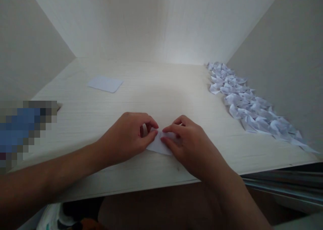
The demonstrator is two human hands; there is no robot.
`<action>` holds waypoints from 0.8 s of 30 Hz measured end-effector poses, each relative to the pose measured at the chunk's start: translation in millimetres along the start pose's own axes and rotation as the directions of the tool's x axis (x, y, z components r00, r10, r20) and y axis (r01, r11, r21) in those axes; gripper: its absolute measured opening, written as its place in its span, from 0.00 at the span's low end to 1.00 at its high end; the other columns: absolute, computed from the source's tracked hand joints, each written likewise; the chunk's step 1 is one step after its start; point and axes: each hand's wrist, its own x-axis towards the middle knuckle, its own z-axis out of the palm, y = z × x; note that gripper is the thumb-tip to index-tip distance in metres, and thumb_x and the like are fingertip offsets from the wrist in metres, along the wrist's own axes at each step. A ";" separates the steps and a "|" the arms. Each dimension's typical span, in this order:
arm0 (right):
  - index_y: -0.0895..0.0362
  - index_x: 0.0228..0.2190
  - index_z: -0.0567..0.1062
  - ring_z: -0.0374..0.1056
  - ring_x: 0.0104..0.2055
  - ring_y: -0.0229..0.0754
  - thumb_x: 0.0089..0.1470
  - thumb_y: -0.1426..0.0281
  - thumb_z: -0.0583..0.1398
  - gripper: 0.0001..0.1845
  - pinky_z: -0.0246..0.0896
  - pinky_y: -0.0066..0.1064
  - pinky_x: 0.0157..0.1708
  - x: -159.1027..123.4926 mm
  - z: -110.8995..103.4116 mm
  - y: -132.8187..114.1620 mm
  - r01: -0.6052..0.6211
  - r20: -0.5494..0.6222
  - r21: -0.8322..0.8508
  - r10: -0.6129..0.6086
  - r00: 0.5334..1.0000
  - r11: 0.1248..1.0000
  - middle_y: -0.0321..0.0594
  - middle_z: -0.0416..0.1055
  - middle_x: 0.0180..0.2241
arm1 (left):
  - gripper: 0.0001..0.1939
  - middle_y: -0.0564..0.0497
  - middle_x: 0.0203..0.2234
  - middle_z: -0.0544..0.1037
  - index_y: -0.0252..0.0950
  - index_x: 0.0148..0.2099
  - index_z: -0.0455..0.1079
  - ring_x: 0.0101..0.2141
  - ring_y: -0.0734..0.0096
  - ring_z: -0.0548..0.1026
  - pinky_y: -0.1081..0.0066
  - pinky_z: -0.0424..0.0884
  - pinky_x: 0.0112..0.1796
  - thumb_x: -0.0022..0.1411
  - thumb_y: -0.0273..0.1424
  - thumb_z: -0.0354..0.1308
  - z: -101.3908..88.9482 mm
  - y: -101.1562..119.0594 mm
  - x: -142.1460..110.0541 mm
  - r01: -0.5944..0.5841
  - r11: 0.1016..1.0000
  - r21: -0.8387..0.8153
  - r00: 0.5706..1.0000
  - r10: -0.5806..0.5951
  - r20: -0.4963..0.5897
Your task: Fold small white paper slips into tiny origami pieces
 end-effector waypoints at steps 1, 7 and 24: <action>0.56 0.41 0.85 0.72 0.37 0.42 0.59 0.72 0.67 0.08 0.69 0.36 0.39 -0.5 -0.9 4.8 0.063 0.015 -0.020 -0.063 0.998 0.998 0.45 0.74 0.43 | 0.06 0.55 0.25 0.79 0.38 0.38 0.81 0.25 0.74 0.74 0.72 0.67 0.31 0.63 0.30 0.62 -0.1 0.3 0.3 0.001 1.000 0.004 1.000 -0.001 -0.004; 0.59 0.42 0.84 0.68 0.37 0.43 0.65 0.70 0.63 0.09 0.67 0.34 0.35 8.2 -2.7 36.5 0.458 0.010 -0.113 -0.460 0.888 0.882 0.46 0.75 0.39 | 0.06 0.56 0.25 0.79 0.39 0.39 0.81 0.25 0.75 0.75 0.73 0.69 0.31 0.63 0.29 0.61 -0.9 -1.4 2.6 0.058 0.998 -0.029 0.998 -0.059 -0.037; 0.57 0.28 0.80 0.66 0.30 0.40 0.64 0.78 0.58 0.14 0.62 0.32 0.28 79.0 0.9 54.9 0.760 0.062 -0.035 -0.758 0.649 0.649 0.40 0.75 0.30 | 0.09 0.61 0.23 0.76 0.44 0.45 0.72 0.15 0.82 0.69 0.82 0.63 0.15 0.62 0.32 0.65 5.9 -13.4 0.1 0.263 0.965 0.019 0.952 -0.256 -0.171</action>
